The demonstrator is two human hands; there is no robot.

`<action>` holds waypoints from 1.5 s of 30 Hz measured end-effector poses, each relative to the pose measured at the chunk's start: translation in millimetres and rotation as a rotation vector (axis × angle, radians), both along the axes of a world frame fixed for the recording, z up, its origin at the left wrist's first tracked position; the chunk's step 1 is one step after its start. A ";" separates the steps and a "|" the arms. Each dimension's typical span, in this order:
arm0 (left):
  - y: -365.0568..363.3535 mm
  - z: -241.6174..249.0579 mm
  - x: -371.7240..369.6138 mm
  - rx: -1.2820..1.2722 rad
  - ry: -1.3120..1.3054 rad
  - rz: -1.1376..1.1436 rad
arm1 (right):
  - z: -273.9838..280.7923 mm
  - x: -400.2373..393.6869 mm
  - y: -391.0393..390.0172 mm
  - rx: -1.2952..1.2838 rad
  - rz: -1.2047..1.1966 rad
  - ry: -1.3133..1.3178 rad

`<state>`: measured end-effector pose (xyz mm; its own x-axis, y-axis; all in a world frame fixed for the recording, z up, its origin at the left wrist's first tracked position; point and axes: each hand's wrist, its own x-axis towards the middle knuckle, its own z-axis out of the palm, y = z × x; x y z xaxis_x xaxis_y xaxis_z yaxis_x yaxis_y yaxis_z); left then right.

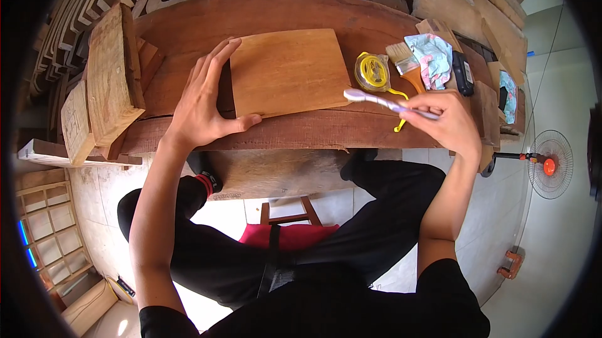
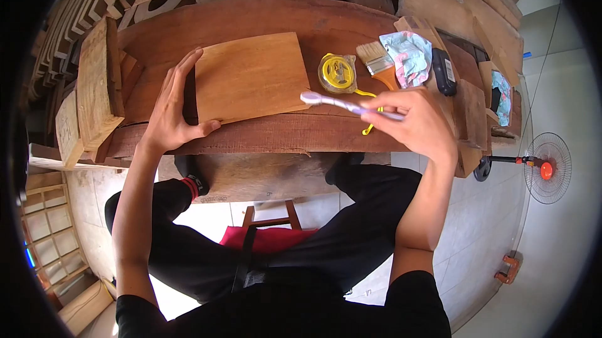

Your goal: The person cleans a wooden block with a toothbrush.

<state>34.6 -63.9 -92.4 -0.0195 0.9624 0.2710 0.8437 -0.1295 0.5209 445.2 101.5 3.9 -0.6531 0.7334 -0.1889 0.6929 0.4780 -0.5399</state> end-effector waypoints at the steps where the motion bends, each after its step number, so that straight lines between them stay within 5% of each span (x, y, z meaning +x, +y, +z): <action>1: 0.3 0.2 0.1 0.003 -0.002 -0.003 | -0.6 -1.6 -0.9 0.017 -0.004 0.020; 12: 0.1 -1.4 -1.4 0.015 0.014 -0.007 | -2.3 -7.1 -9.5 0.060 0.196 0.098; 21: 1.6 -1.5 -0.6 0.014 0.012 -0.016 | -22.7 -14.4 -5.5 -0.144 -0.006 0.156; 25: 1.4 -1.1 -1.2 0.023 0.009 -0.023 | -29.5 -47.1 -26.8 0.026 0.186 0.210; 31: -0.3 2.6 -0.4 0.014 -0.002 -0.022 | -24.3 -30.1 -7.7 -0.051 -0.034 0.151; 35: 0.6 1.1 -0.1 0.007 0.001 -0.012 | -21.9 -53.9 -30.1 -0.025 0.303 0.051; 38: 0.8 0.2 0.5 0.052 0.006 -0.016 | -14.7 -34.7 -7.7 0.081 0.249 0.062; 45: 1.9 -1.1 -0.2 0.046 0.014 -0.015 | -19.9 -3.7 13.2 -0.198 -0.025 0.222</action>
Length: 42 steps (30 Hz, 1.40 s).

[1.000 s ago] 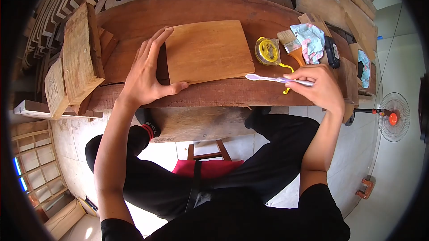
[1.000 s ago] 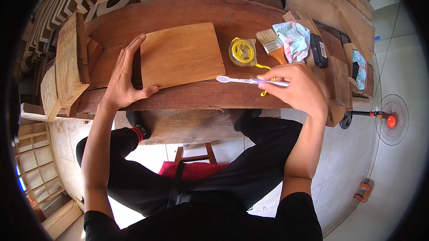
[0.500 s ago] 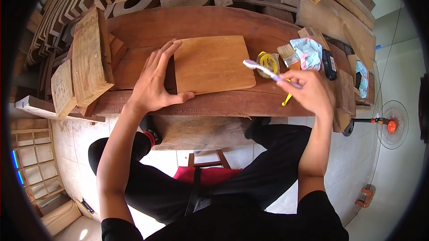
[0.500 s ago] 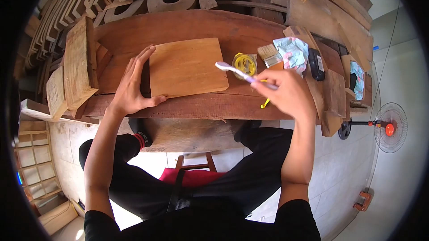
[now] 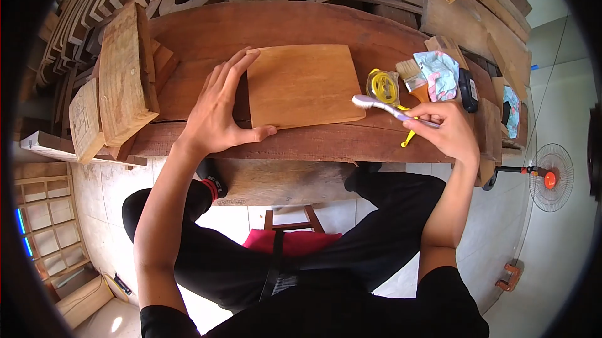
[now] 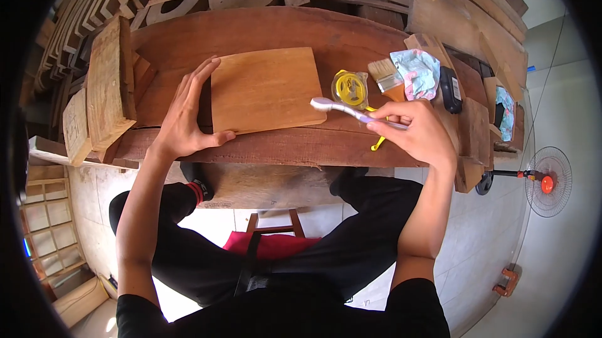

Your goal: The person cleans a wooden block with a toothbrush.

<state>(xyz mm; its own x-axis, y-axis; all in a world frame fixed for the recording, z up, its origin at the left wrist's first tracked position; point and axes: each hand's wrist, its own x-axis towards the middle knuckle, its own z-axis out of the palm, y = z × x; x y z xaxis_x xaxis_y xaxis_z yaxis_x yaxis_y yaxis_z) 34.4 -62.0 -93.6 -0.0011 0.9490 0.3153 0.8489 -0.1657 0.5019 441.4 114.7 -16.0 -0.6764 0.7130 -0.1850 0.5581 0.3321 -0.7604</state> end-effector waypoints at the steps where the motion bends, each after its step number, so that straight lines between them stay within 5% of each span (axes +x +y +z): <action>1: 0.1 0.8 -0.1 -0.003 0.000 0.000 | 0.8 -2.7 -2.1 0.049 0.042 -0.041; 7: 1.3 -1.7 -2.2 -0.003 -0.004 -0.004 | 22.5 -21.8 -6.8 0.132 0.057 -0.264; 8: 0.1 -2.4 -1.8 -0.002 -0.008 0.001 | 6.6 -13.6 0.6 0.172 0.059 -0.026; 13: 0.4 -2.8 -2.6 0.011 0.000 -0.001 | 7.8 -36.2 -24.2 0.273 0.231 -0.104; 20: -0.1 -2.4 -1.7 -0.001 -0.011 0.000 | -1.9 -23.2 -12.9 0.108 0.059 -0.196; 22: 0.7 -3.4 -2.6 0.005 -0.009 -0.003 | -2.6 -45.5 -32.5 0.225 0.264 -0.021; 28: -0.8 -3.7 -3.4 -0.001 -0.008 0.003 | -8.3 -8.2 -0.6 0.094 0.013 -0.060; 31: 1.6 -5.6 -3.2 0.020 0.002 0.000 | -11.0 -34.8 -26.9 0.228 0.254 -0.022; 34: 1.2 -3.6 -2.0 -0.001 0.009 0.001 | -2.5 -20.2 -16.0 0.092 0.056 -0.083; 42: -0.4 -2.7 -1.8 -0.014 0.000 0.010 | 13.9 -14.7 -19.1 0.135 0.059 -0.121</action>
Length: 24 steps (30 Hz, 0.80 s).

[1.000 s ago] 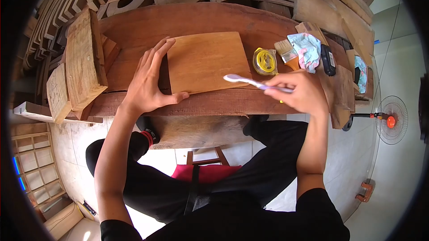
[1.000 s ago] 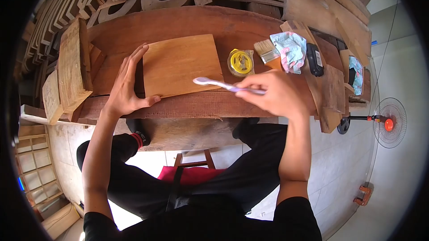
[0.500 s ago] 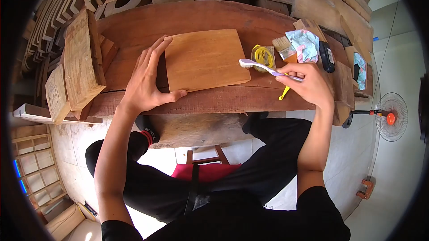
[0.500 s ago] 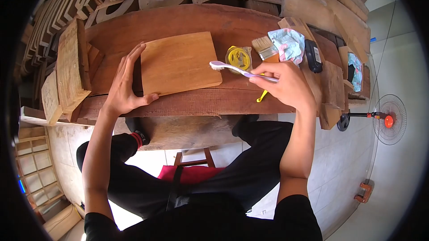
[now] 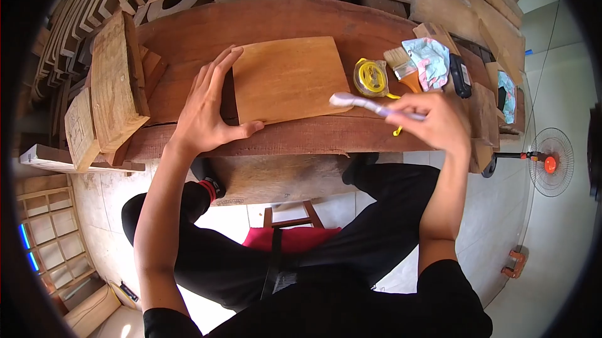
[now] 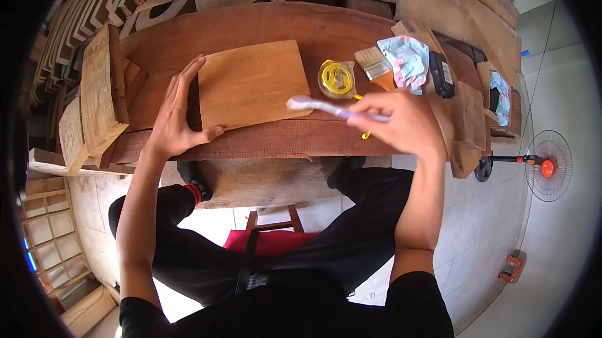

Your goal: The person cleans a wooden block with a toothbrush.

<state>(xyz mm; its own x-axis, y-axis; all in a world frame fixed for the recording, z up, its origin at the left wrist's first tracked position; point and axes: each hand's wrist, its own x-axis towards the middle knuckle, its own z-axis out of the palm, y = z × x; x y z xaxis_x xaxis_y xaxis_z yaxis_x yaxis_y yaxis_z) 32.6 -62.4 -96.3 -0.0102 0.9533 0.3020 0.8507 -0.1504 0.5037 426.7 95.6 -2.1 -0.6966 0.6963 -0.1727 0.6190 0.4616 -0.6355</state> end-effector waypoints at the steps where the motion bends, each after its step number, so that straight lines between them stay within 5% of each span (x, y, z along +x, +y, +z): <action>1: -0.7 0.8 -0.1 -0.008 -0.005 0.002 | 0.0 4.3 10.5 -0.021 -0.045 -0.005; 5: 1.7 -2.8 -1.2 0.030 0.006 -0.009 | -4.1 13.5 8.4 0.069 0.159 -0.020; 13: -0.6 3.3 2.0 -0.017 0.008 0.006 | -7.6 26.8 12.0 0.066 0.034 0.151; 16: 0.4 3.8 1.6 -0.014 0.007 -0.004 | -11.3 18.8 17.9 -0.050 -0.013 0.032; 20: 0.3 1.2 0.5 -0.005 0.020 -0.002 | -15.0 18.3 19.9 0.178 -0.058 0.062; 24: 1.4 2.6 0.5 0.003 0.008 0.000 | -1.8 9.1 15.6 0.034 0.001 -0.030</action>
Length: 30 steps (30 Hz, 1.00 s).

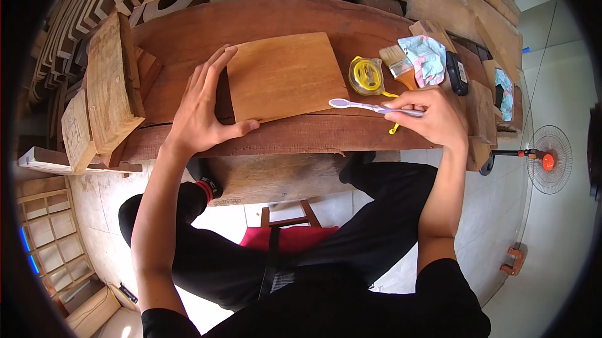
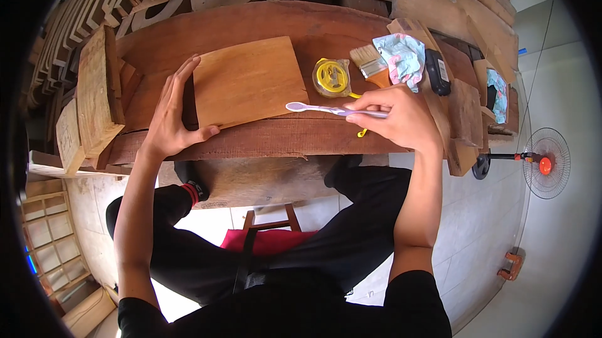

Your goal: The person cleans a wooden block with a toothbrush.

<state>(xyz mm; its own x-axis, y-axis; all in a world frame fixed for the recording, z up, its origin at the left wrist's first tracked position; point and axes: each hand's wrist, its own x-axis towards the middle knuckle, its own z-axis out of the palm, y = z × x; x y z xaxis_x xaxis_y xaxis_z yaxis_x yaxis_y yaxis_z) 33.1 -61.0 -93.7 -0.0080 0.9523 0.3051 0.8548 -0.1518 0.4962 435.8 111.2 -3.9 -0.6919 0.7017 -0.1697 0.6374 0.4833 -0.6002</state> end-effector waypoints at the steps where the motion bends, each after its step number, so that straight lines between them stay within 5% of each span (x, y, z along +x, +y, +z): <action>1: 0.3 -4.0 -0.8 0.010 -0.001 0.002 | -0.7 -2.3 -2.4 0.017 -0.009 0.011; 14: -0.2 -4.2 -0.4 0.022 -0.017 0.001 | -6.3 12.2 6.2 -0.013 0.146 0.159; 18: 0.3 -6.0 -1.7 0.023 0.002 -0.005 | -14.0 11.6 12.4 -0.053 -0.053 0.079; 23: 0.6 -6.9 -2.0 0.027 0.003 -0.004 | -15.7 -2.4 3.6 -0.147 -0.024 0.074; 27: 0.4 -1.9 -0.1 0.005 -0.007 -0.011 | -5.8 -6.1 4.6 0.017 -0.070 -0.009; 30: 1.1 -5.6 -2.3 0.026 0.004 -0.004 | -10.6 -9.8 -3.7 -0.024 0.090 0.020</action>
<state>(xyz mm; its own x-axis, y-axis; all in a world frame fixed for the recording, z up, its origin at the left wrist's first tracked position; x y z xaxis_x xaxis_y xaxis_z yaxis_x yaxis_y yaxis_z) 30.8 -59.9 -99.2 -0.0028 0.9441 0.3297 0.8563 -0.1680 0.4884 426.0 107.5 -14.5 -0.7554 0.6324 -0.1714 0.5798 0.5232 -0.6246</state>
